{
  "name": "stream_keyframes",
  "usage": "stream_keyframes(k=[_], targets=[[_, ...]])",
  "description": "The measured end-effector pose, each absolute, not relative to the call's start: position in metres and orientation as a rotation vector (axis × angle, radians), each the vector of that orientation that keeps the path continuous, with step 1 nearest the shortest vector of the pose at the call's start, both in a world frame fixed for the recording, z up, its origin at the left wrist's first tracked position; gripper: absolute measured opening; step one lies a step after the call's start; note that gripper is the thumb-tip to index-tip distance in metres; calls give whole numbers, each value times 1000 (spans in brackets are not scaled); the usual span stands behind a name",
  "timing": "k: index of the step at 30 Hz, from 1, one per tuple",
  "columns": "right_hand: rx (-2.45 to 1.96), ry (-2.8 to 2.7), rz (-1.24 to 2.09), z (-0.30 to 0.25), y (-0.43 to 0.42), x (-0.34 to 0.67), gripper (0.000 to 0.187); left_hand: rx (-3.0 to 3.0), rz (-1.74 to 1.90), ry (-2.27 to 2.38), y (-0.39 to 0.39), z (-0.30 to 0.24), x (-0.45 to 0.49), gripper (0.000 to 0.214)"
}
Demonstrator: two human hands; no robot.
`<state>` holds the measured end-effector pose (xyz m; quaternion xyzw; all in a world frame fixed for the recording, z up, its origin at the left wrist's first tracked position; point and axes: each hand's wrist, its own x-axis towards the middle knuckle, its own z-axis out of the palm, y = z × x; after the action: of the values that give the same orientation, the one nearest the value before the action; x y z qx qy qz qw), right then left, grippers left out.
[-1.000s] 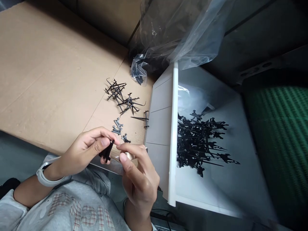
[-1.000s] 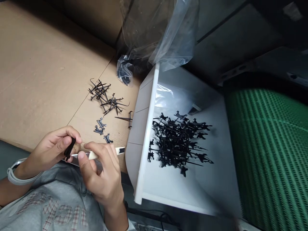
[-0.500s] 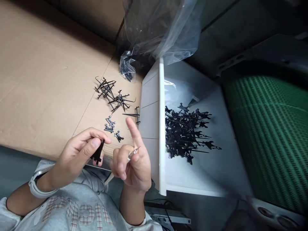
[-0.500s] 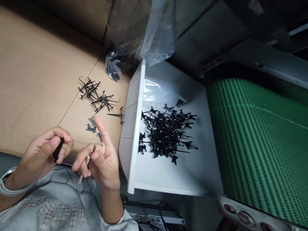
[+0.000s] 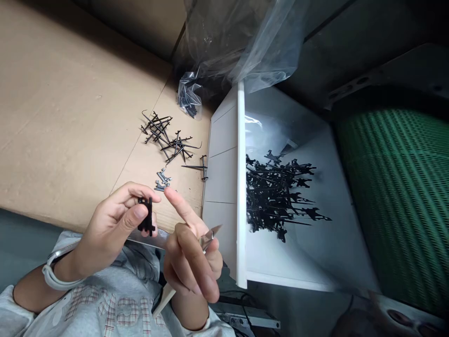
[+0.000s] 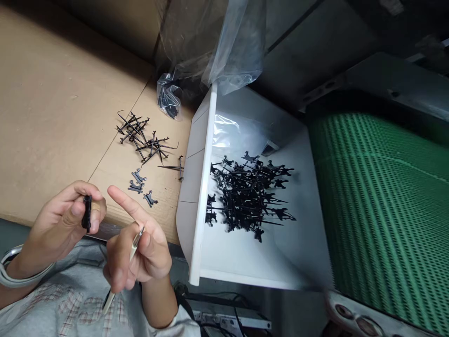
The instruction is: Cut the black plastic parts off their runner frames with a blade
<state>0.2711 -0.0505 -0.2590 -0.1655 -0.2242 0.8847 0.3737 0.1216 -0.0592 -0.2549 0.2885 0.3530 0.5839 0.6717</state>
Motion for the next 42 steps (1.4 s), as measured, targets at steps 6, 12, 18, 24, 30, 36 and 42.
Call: stream_keyframes(k=[6, 12, 18, 24, 30, 36, 42], targets=[[77, -621, 2149, -263, -49, 259, 63, 689, 1278, 798, -65, -255, 120, 22], [-513, -1076, 1566, -251, -47, 264, 29, 649, 1275, 772, -59, -253, 122, 27], [-753, -1674, 694, -256, -47, 276, 45, 653, 1286, 759, -58, -249, 124, 26], [-825, -1753, 590, -246, -48, 271, 30, 596, 1146, 855, -61, -236, 128, 35], [-854, -1743, 605, -240, -47, 266, 24, 672, 1112, 879, -59, -232, 128, 39], [-865, -1706, 621, -239, -48, 266, 24, 687, 1104, 861, -62, -231, 127, 39], [-806, -1574, 855, -241, -47, 269, 29, 650, 1129, 857, -62, -232, 128, 38]])
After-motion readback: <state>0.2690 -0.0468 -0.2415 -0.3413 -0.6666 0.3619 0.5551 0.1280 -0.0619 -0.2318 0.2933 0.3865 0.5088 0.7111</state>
